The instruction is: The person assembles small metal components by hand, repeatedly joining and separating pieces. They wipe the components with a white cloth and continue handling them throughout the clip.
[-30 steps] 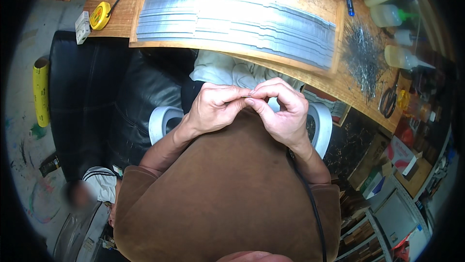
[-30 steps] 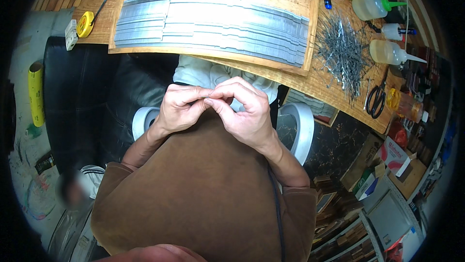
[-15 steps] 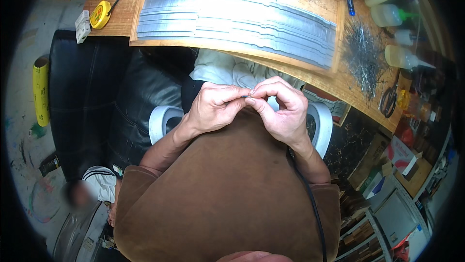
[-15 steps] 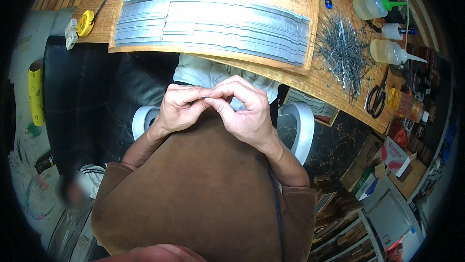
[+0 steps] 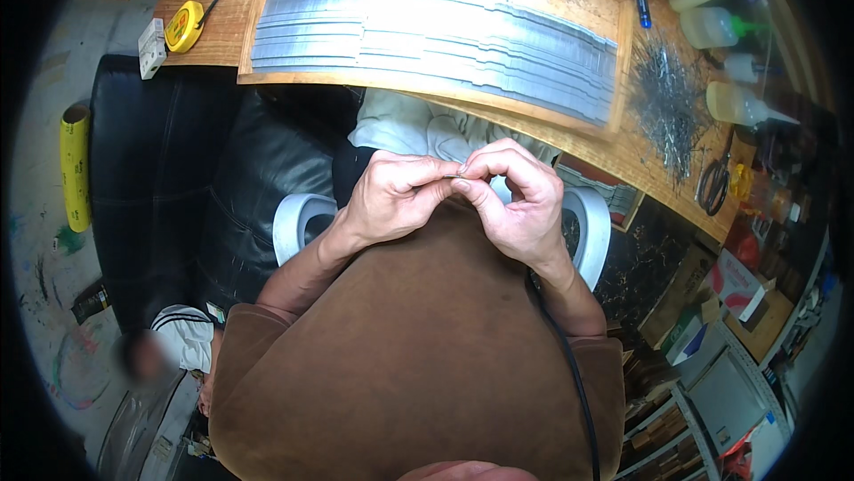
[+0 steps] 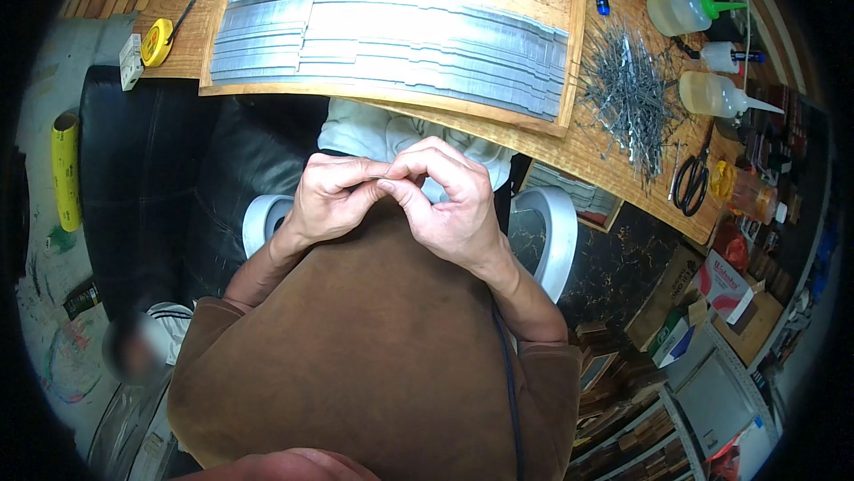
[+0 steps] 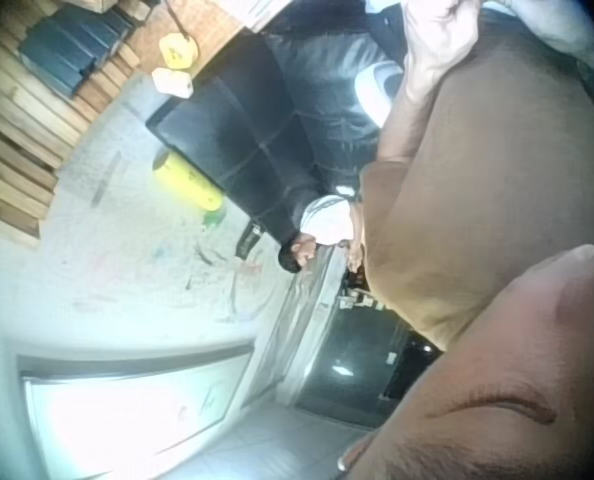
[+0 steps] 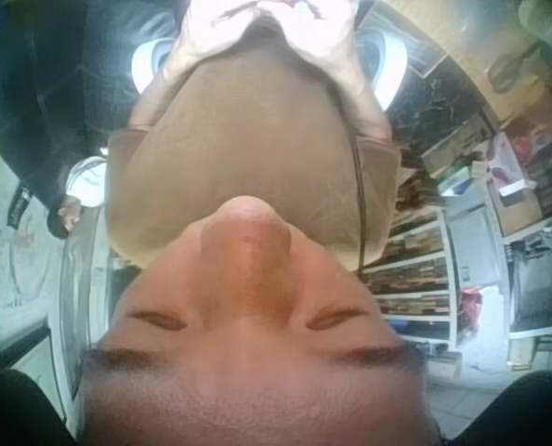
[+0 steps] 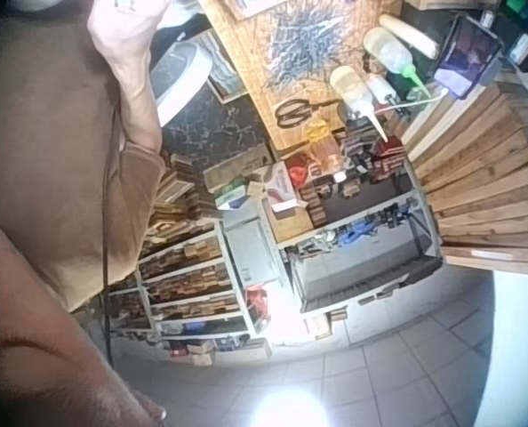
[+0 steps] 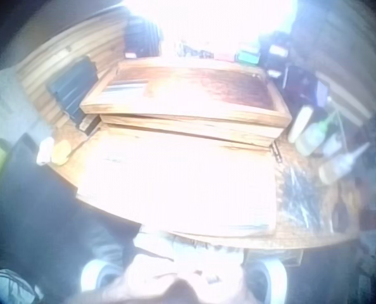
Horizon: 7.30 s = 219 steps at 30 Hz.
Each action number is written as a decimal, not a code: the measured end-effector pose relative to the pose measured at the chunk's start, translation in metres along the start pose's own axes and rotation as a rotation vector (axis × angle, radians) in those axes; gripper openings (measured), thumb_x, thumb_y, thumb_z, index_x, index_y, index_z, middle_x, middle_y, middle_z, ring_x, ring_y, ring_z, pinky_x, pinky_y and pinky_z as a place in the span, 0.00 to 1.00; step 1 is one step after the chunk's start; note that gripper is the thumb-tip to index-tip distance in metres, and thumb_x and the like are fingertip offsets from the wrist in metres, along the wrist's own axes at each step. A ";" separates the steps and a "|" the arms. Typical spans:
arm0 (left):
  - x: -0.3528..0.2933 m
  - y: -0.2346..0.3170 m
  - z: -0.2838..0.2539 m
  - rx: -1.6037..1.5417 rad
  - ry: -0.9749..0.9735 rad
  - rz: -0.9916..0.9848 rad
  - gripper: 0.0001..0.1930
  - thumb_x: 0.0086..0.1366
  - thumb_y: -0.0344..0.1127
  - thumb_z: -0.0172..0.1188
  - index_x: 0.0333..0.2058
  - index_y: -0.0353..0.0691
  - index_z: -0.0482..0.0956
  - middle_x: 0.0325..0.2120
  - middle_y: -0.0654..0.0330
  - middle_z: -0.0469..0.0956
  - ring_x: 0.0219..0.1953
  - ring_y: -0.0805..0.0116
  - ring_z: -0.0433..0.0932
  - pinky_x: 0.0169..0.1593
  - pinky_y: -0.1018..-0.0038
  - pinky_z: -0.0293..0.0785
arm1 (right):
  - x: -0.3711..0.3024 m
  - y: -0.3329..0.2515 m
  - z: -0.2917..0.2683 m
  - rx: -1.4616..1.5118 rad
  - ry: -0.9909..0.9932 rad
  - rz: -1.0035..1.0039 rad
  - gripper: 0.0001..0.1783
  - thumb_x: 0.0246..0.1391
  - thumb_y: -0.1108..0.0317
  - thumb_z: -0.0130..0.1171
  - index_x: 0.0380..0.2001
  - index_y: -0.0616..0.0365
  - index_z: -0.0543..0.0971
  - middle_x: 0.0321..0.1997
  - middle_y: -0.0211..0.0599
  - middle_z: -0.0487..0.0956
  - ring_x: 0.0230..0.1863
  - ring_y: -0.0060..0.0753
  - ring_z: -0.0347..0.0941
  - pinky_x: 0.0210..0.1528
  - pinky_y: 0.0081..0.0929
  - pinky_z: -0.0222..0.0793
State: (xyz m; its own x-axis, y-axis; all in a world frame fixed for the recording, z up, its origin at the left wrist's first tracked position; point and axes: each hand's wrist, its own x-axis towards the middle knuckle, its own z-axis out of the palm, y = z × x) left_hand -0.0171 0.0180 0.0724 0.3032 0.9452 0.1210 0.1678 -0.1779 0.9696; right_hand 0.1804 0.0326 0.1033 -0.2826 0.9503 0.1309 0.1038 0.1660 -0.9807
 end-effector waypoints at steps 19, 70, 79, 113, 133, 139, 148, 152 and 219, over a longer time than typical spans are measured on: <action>0.002 0.002 0.000 0.000 0.006 -0.009 0.10 0.62 0.21 0.69 0.42 0.31 0.89 0.32 0.49 0.89 0.32 0.59 0.90 0.37 0.72 0.84 | 0.001 0.001 -0.001 0.002 -0.010 -0.017 0.07 0.52 0.83 0.71 0.32 0.64 0.81 0.33 0.38 0.82 0.32 0.29 0.79 0.36 0.25 0.75; 0.001 0.003 -0.002 -0.015 0.009 -0.008 0.10 0.62 0.22 0.71 0.42 0.31 0.89 0.31 0.49 0.89 0.31 0.61 0.90 0.35 0.74 0.83 | 0.003 -0.004 0.001 -0.079 -0.028 -0.083 0.09 0.53 0.85 0.69 0.33 0.65 0.79 0.35 0.40 0.81 0.34 0.35 0.80 0.37 0.27 0.76; 0.002 0.004 -0.001 -0.024 0.024 0.010 0.10 0.61 0.22 0.71 0.42 0.32 0.89 0.31 0.49 0.89 0.31 0.61 0.90 0.35 0.74 0.83 | 0.002 -0.004 0.001 -0.085 -0.021 -0.083 0.08 0.52 0.84 0.69 0.33 0.65 0.79 0.35 0.40 0.81 0.34 0.35 0.80 0.37 0.28 0.76; -0.001 -0.004 0.002 0.041 0.047 0.084 0.06 0.61 0.21 0.70 0.37 0.29 0.87 0.28 0.50 0.87 0.28 0.58 0.88 0.32 0.71 0.82 | -0.004 0.003 0.006 -0.107 0.033 -0.098 0.11 0.50 0.79 0.76 0.38 0.61 0.89 0.35 0.38 0.84 0.35 0.31 0.82 0.36 0.25 0.77; -0.003 -0.002 0.002 -0.021 0.024 0.022 0.10 0.62 0.24 0.72 0.42 0.29 0.88 0.31 0.47 0.88 0.32 0.58 0.90 0.36 0.72 0.84 | -0.001 0.001 0.005 -0.094 0.017 -0.084 0.08 0.51 0.80 0.75 0.36 0.62 0.88 0.35 0.37 0.84 0.33 0.28 0.82 0.35 0.23 0.77; 0.001 0.003 0.004 -0.042 0.060 0.004 0.11 0.63 0.21 0.70 0.44 0.30 0.89 0.34 0.48 0.89 0.34 0.62 0.90 0.39 0.73 0.85 | -0.001 -0.011 -0.011 -0.141 0.071 -0.009 0.07 0.52 0.82 0.73 0.35 0.63 0.87 0.34 0.37 0.83 0.34 0.28 0.81 0.37 0.23 0.76; 0.013 0.001 0.008 -0.148 0.030 -0.043 0.11 0.66 0.17 0.66 0.46 0.29 0.88 0.39 0.49 0.90 0.42 0.62 0.91 0.49 0.73 0.86 | 0.031 -0.059 -0.158 -0.614 0.711 0.110 0.09 0.56 0.77 0.74 0.41 0.63 0.90 0.33 0.30 0.84 0.30 0.15 0.74 0.33 0.16 0.69; 0.020 0.012 0.014 -0.233 -0.032 -0.104 0.10 0.67 0.18 0.66 0.47 0.28 0.88 0.38 0.50 0.90 0.41 0.64 0.90 0.49 0.72 0.86 | 0.014 -0.067 -0.119 -0.455 0.411 0.130 0.08 0.54 0.76 0.75 0.38 0.58 0.91 0.30 0.28 0.83 0.28 0.16 0.73 0.29 0.18 0.66; 0.025 -0.018 0.031 -0.308 -0.253 -0.457 0.09 0.73 0.31 0.67 0.45 0.30 0.88 0.35 0.58 0.89 0.38 0.74 0.87 0.43 0.76 0.83 | -0.027 0.041 -0.013 0.247 0.220 0.352 0.08 0.63 0.74 0.68 0.41 0.68 0.86 0.33 0.32 0.84 0.29 0.17 0.77 0.31 0.19 0.75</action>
State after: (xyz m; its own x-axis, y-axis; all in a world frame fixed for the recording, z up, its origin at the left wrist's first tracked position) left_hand 0.0169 0.0364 0.0513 0.4846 0.8060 -0.3399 0.0656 0.3541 0.9329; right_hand 0.2046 0.0173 0.0617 -0.0594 0.9752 -0.2134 -0.0802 -0.2177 -0.9727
